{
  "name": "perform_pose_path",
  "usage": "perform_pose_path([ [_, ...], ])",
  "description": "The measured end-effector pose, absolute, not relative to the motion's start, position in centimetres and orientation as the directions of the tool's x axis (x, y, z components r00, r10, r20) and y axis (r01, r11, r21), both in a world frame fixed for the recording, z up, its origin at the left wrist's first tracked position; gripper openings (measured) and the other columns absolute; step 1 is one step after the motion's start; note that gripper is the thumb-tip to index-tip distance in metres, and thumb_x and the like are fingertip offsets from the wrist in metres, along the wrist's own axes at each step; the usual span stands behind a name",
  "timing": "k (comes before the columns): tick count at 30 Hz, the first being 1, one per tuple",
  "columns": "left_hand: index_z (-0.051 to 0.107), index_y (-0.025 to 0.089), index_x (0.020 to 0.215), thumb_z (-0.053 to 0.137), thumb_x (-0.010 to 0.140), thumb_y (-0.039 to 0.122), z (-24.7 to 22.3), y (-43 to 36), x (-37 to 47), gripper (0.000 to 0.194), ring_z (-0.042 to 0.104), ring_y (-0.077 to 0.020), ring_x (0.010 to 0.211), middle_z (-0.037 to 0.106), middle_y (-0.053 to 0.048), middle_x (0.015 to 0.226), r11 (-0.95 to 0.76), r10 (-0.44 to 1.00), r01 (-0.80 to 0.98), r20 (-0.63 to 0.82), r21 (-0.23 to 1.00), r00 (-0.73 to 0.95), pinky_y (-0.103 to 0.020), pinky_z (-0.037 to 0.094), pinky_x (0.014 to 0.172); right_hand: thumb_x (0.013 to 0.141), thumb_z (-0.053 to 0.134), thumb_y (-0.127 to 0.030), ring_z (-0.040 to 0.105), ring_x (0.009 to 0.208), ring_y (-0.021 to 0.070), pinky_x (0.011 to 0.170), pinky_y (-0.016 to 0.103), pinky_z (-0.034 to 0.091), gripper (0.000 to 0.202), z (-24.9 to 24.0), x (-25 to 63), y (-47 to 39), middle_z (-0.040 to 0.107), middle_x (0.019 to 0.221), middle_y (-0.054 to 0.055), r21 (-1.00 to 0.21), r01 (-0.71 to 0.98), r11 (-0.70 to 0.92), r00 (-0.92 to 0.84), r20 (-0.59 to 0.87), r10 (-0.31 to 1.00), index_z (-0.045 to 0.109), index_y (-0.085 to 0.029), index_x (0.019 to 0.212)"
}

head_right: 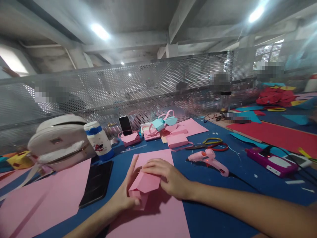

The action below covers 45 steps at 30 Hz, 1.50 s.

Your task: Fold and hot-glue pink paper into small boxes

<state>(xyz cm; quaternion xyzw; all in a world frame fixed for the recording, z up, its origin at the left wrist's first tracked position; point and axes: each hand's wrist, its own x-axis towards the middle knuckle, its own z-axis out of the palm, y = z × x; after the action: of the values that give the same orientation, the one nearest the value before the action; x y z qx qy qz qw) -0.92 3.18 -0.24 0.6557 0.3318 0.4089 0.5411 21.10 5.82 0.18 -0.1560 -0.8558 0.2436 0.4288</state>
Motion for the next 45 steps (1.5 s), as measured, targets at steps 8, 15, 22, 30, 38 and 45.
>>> perform_pose_path([
  [8, 0.02, 0.029, 0.153, 0.084, 0.064, 0.05, -0.8, 3.1, -1.0, 0.111, 0.027, -0.0367, 0.144, 0.029, -0.014, 0.15, -0.294, 0.953, 0.37, 0.24, 0.881, 0.186, -0.053, 0.019, 0.119, 0.082, 0.054, -0.008, 0.033, 0.142, 0.0242, 0.117, 0.046, 0.029, 0.072, -0.7, 21.4, 5.7, 0.041, 0.153, 0.011, -0.447, 0.277, 0.851, -0.741, 0.464, 0.485, 0.037, -0.022, 0.151],
  [15, 0.042, 0.032, 0.145, 0.08, 0.073, 0.04, -0.2, 2.6, -1.9, 0.082, 0.013, -0.0365, 0.149, 0.023, -0.009, 0.159, -0.383, 0.915, 0.454, 0.261, 0.804, 0.308, -0.054, 0.016, 0.121, 0.091, 0.056, -0.016, 0.034, 0.143, 0.0232, 0.117, 0.042, 0.031, 0.069, -0.7, 21.6, 5.4, 0.036, 0.156, 0.011, -0.51, 0.279, 0.814, -0.75, 0.414, 0.516, 0.029, -0.024, 0.154],
  [22, 0.038, 0.029, 0.147, 0.08, 0.074, 0.042, 0.0, 2.6, -1.9, 0.085, 0.027, -0.0358, 0.146, 0.032, -0.011, 0.157, -0.312, 0.865, 0.187, 0.197, 0.931, 0.462, -0.051, 0.021, 0.12, 0.079, 0.061, -0.007, 0.034, 0.141, 0.0248, 0.117, 0.045, 0.029, 0.077, -0.8, 21.5, 5.9, 0.041, 0.152, 0.012, -0.53, 0.277, 0.801, -0.666, 0.495, 0.558, 0.037, -0.021, 0.15],
  [30, 0.046, 0.025, 0.145, 0.084, 0.063, 0.057, 1.7, 1.0, -1.7, 0.095, 0.051, -0.0405, 0.128, 0.046, -0.015, 0.15, 0.099, 0.773, -0.015, -0.067, 0.995, 0.631, -0.052, 0.039, 0.108, 0.093, 0.054, -0.033, 0.056, 0.071, 0.0166, 0.065, 0.027, 0.044, 0.027, 0.7, 21.6, 6.0, 0.062, 0.074, 0.002, -0.756, 0.157, 0.636, -0.403, 0.538, 0.74, 0.064, -0.016, 0.075],
  [38, 0.075, 0.016, 0.1, 0.065, 0.078, 0.066, 0.4, 1.1, -1.6, 0.056, 0.064, -0.0318, 0.107, 0.073, -0.013, 0.109, 0.261, 0.927, -0.134, -0.209, 0.956, 0.312, -0.04, 0.051, 0.091, 0.087, 0.059, -0.046, 0.038, 0.06, 0.0115, 0.056, 0.024, 0.029, 0.04, 1.1, 21.9, 6.1, 0.043, 0.061, -0.004, -0.833, 0.217, 0.509, -0.528, 0.338, 0.779, 0.047, -0.017, 0.062],
  [45, 0.069, 0.009, 0.067, 0.077, 0.068, 0.05, 1.4, 2.0, -0.5, 0.042, 0.045, -0.0104, 0.054, 0.056, 0.001, 0.058, 0.036, 0.929, 0.244, -0.123, 0.969, 0.349, -0.02, 0.034, 0.051, 0.081, 0.062, -0.028, 0.035, 0.056, 0.0096, 0.053, 0.023, 0.025, 0.034, 0.6, 21.8, 6.0, 0.038, 0.056, -0.007, -0.776, 0.322, 0.542, -0.619, 0.26, 0.741, 0.039, -0.018, 0.059],
])
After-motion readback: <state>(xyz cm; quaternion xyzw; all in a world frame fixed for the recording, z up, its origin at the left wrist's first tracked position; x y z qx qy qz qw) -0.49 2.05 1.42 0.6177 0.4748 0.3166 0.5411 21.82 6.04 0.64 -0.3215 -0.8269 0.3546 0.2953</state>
